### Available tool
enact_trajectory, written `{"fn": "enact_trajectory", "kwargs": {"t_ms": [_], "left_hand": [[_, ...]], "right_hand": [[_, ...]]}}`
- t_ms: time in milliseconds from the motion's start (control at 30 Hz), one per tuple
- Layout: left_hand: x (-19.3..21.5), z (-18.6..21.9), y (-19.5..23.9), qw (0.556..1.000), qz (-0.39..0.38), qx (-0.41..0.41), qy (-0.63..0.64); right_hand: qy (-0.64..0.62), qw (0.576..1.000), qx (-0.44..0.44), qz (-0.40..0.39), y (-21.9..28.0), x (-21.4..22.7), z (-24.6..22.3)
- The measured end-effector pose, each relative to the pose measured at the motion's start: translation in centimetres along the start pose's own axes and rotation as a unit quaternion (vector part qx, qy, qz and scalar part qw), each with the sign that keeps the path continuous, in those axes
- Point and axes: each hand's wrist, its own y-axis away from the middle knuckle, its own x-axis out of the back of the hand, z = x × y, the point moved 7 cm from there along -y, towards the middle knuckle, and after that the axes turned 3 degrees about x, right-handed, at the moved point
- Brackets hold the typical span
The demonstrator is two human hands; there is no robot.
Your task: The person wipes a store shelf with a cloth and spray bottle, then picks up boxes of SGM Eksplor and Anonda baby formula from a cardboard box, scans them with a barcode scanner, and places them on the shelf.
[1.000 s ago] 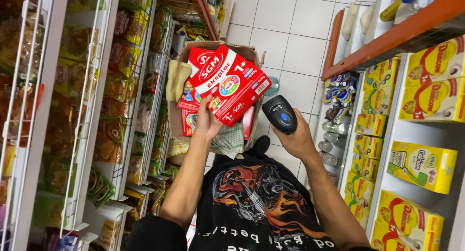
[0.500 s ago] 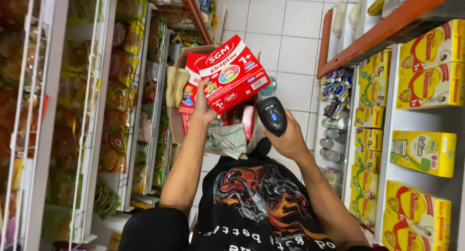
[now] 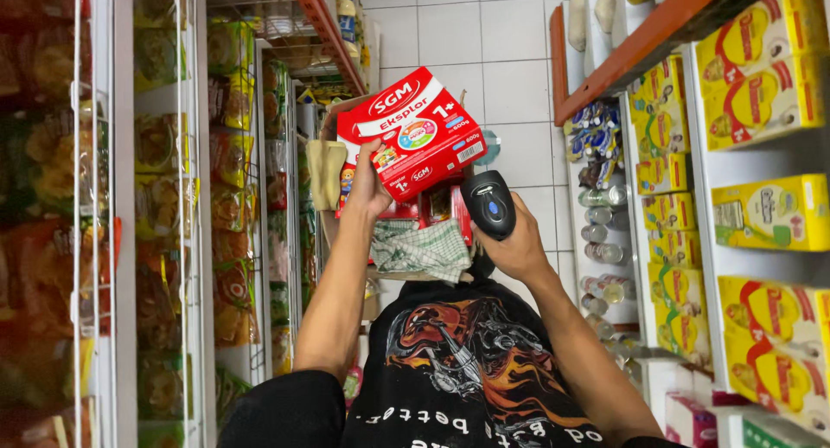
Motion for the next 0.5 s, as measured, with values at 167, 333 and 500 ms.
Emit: {"fn": "enact_trajectory", "kwargs": {"t_ms": [167,333,500], "left_hand": [[-1.6,0.4,0.8,0.994,0.011,-0.002,-0.108],[-5.5,0.9,1.9,0.927,0.059,-0.055,-0.366],[-11.9,-0.6,2.1,0.852,-0.055,-0.184,-0.487]], "right_hand": [[-0.061,0.981,-0.143,0.117,1.9,-0.5,4.9],[-0.138,0.94,-0.176,0.258,2.8,1.5,9.8],[-0.123,0.935,-0.177,0.283,3.0,3.8,13.5]]}}
